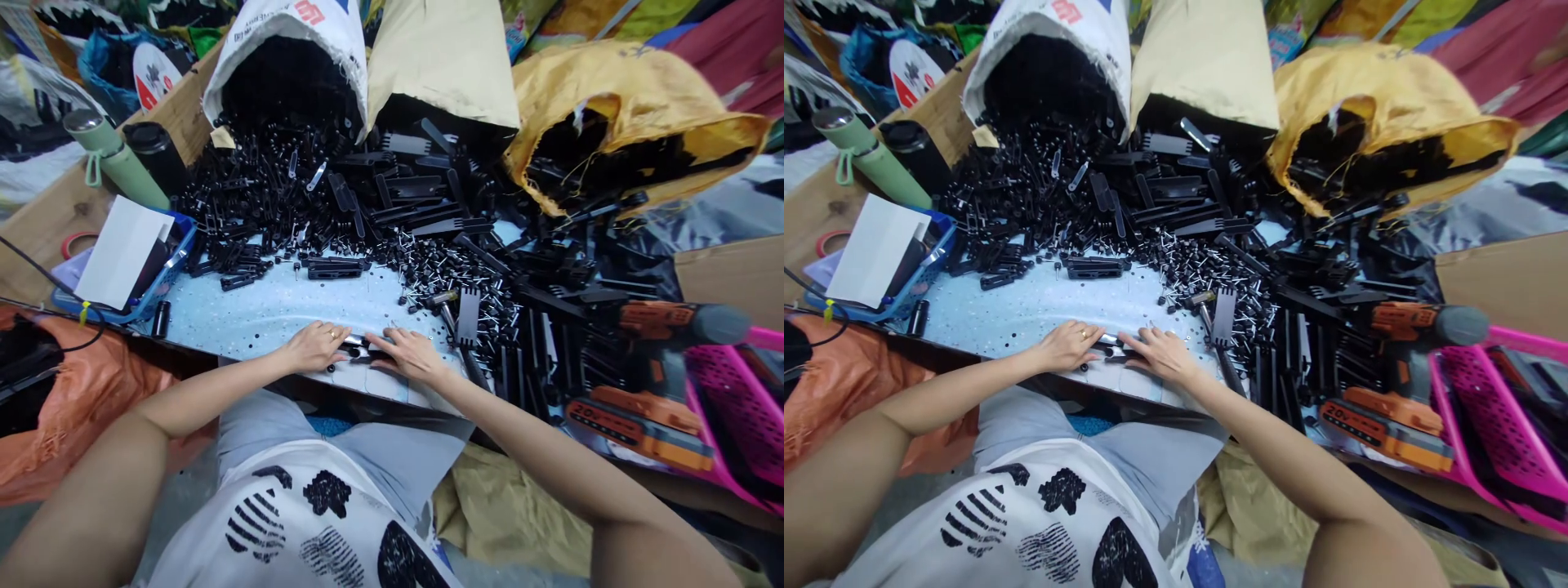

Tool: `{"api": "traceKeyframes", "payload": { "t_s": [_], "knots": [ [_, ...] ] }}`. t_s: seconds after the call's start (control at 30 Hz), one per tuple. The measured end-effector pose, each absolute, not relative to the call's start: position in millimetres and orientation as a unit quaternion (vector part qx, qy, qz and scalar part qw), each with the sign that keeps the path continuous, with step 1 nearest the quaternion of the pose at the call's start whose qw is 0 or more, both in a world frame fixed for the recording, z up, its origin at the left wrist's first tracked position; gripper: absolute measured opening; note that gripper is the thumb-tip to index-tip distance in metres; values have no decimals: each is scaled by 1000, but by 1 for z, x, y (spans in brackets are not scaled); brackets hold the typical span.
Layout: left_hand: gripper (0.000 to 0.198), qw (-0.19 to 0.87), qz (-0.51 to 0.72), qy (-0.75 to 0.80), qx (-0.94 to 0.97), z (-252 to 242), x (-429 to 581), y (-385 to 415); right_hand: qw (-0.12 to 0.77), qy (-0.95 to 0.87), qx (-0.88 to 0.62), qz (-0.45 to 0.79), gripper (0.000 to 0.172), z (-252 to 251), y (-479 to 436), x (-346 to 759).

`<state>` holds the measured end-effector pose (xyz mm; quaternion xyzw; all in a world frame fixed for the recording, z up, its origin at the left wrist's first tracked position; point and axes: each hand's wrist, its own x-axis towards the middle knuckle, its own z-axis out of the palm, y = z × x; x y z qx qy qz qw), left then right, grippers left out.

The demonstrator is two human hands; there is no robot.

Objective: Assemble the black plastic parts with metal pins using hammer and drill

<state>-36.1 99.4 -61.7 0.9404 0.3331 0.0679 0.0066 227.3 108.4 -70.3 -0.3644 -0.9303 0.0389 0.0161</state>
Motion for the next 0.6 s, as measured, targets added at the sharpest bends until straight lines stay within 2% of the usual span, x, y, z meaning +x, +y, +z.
{"api": "traceKeyframes", "payload": {
  "t_s": [0.1, 0.17, 0.3, 0.4, 0.5, 0.57, 0.6],
  "knots": [
    [50, 28, 51, 395, 917, -58, -30, 108, 14, -899, -438, 23, 60, -65, 106, 234],
    [56, 46, 70, 401, 912, -51, -31, 110, 41, -908, -415, 33, 61, -52, 99, 235],
    [62, 107, 225, 302, 920, -11, -37, 84, 182, -938, -265, 132, 59, 4, 72, 227],
    [61, 240, 361, 183, 882, 25, -33, 47, 282, -908, -131, 279, 54, 34, 45, 207],
    [58, 315, 470, 135, 813, 38, -19, 21, 434, -825, -69, 356, 51, 20, 26, 178],
    [60, 302, 533, 170, 772, 29, -9, 15, 526, -763, -164, 337, 53, -9, 22, 154],
    [64, 285, 550, 202, 759, 21, -5, 15, 540, -738, -250, 319, 54, -26, 22, 141]
  ]
}}
